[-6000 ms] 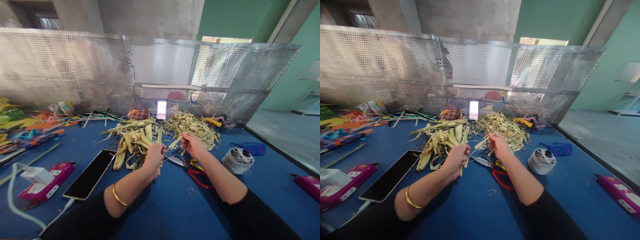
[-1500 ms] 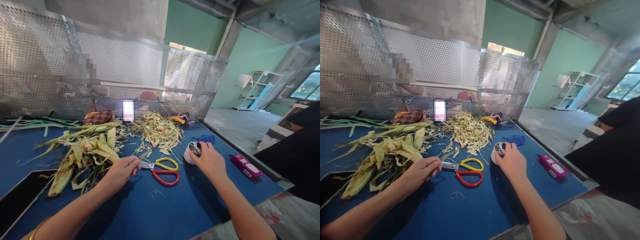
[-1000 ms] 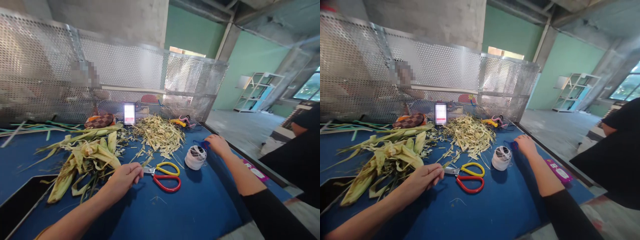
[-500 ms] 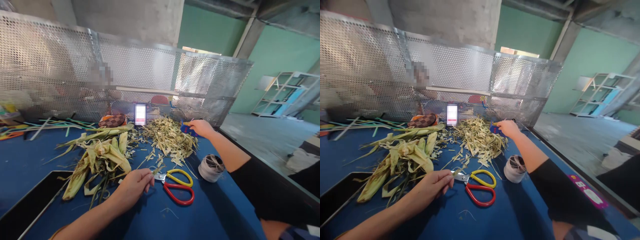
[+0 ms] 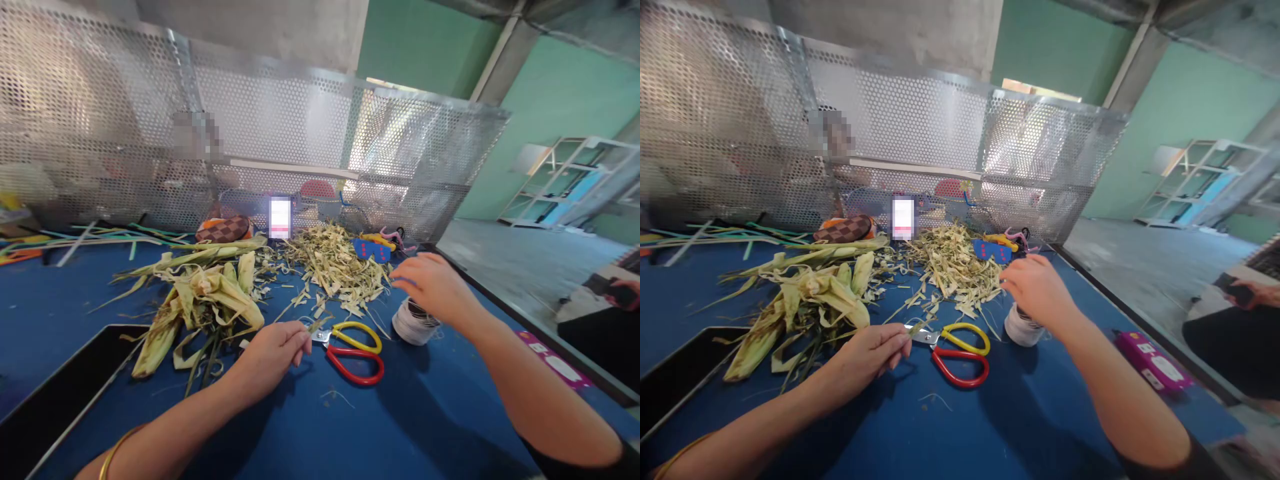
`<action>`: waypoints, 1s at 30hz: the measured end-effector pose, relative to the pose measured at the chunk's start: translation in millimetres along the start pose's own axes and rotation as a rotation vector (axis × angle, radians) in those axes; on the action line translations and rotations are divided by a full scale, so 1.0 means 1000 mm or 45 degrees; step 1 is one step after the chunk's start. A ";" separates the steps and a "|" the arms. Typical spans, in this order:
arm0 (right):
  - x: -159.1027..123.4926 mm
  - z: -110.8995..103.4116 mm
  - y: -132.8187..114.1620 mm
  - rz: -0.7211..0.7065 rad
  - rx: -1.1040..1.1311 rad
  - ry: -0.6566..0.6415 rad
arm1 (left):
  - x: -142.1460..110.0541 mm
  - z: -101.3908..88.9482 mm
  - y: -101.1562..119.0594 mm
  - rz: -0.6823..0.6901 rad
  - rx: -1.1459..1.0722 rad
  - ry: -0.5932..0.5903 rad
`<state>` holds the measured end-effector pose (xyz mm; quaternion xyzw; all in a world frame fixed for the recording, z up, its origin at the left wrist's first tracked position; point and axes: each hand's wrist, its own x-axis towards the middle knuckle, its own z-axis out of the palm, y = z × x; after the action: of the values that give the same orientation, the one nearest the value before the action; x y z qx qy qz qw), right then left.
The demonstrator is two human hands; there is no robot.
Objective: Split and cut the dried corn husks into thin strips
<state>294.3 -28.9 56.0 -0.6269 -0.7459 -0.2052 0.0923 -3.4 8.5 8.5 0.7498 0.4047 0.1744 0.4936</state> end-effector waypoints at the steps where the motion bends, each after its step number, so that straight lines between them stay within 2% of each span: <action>1: -0.011 0.000 -0.009 -0.027 -0.002 -0.010 | 0.000 0.001 0.001 0.007 0.008 -0.002; 4: -0.033 0.008 -0.034 -0.101 -0.095 -0.115 | -0.002 0.005 0.002 0.039 0.022 -0.016; 8: -0.048 0.023 -0.049 -0.252 -0.250 -0.210 | -0.003 0.006 0.001 0.078 0.037 -0.037; 11: -0.052 0.033 -0.053 -0.328 -0.401 -0.221 | -0.002 0.005 -0.001 0.099 0.040 -0.042; 15: -0.057 0.041 -0.053 -0.404 -0.515 -0.158 | -0.002 0.004 -0.003 0.092 0.024 -0.038; 17: -0.062 0.044 -0.050 -0.375 -0.470 -0.073 | -0.002 0.004 -0.003 0.080 0.004 -0.031; 24: -0.092 0.046 -0.044 -0.153 -0.038 0.323 | -0.004 0.004 0.004 -0.049 -0.162 -0.045; 27: -0.102 0.043 -0.049 -0.069 0.087 0.396 | -0.004 0.006 0.007 -0.122 -0.249 -0.058; 30: -0.106 0.039 -0.059 0.114 0.350 0.400 | -0.002 0.010 0.010 -0.196 -0.346 -0.104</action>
<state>262.0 -115.3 -31.7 -0.6013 -0.7146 -0.1924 0.3012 6.8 -0.6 12.8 0.6494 0.4133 0.1585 0.6183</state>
